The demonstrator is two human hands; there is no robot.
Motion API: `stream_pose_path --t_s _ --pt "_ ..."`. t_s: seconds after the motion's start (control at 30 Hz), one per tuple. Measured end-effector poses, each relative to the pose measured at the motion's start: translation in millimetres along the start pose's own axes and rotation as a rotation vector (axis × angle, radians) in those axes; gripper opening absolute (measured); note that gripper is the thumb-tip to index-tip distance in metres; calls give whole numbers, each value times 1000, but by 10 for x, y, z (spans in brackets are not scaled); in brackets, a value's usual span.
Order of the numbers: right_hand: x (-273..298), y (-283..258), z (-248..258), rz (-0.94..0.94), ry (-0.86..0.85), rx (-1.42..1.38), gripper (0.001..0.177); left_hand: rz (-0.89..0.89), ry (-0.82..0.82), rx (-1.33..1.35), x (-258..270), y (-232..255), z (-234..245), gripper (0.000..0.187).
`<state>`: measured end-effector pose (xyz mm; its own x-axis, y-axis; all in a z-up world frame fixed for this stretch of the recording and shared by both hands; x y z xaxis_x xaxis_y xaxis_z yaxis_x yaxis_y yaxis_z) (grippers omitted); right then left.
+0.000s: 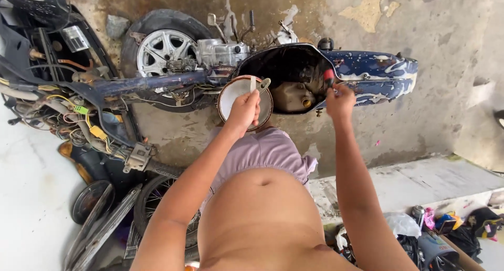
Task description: The person cleans the interior of a blue motorcycle fuel tank using a brush and a white substance from a bucket. They repeatedly dip the brush into the bucket and scrub the inside of the tank, which is positioned on the ground next to other motorcycle parts.
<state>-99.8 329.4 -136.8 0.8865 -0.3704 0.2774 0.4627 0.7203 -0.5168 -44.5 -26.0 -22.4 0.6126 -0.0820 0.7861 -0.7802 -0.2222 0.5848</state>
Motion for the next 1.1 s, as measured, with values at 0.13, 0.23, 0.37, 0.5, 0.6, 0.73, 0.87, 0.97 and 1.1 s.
stream_pose_path --t_s 0.13,0.23,0.37,0.5,0.6,0.73,0.87,0.97,1.1 --pt "651 -145 256 -124 -113 -11 24 47 55 37 19 37 -7 33" --pt "403 -260 113 -62 -52 -18 22 70 27 65 -40 -89 -50 33" --pt "275 -266 23 116 -51 -50 22 42 31 35 59 -88 -18 35" --pt "680 62 80 20 -214 113 21 53 50 30 19 13 13 33" --pt "478 80 97 7 -240 111 21 7 66 -5 8 -87 3 35" --pt "350 -162 216 120 -139 -14 25 -146 143 -142 10 -222 235 36" --pt "368 -28 339 17 -169 78 24 -187 236 -236 -62 -376 380 36" --pt "181 84 279 -27 -189 75 25 -200 231 -280 -146 -478 293 42" --pt "414 -108 259 -82 -166 42 24 -124 154 -141 35 -251 64 38"
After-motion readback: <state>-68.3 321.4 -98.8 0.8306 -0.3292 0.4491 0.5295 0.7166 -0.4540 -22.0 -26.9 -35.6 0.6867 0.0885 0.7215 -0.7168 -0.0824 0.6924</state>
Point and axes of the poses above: each hand's wrist, its own x-axis away from the middle knuckle, its own z-axis out of the back of the hand, y = z × x, the point moved 5 cm from there along -x, towards the middle knuckle, and after that the axes turned 7 degrees about -x, right-handed, at the moved point
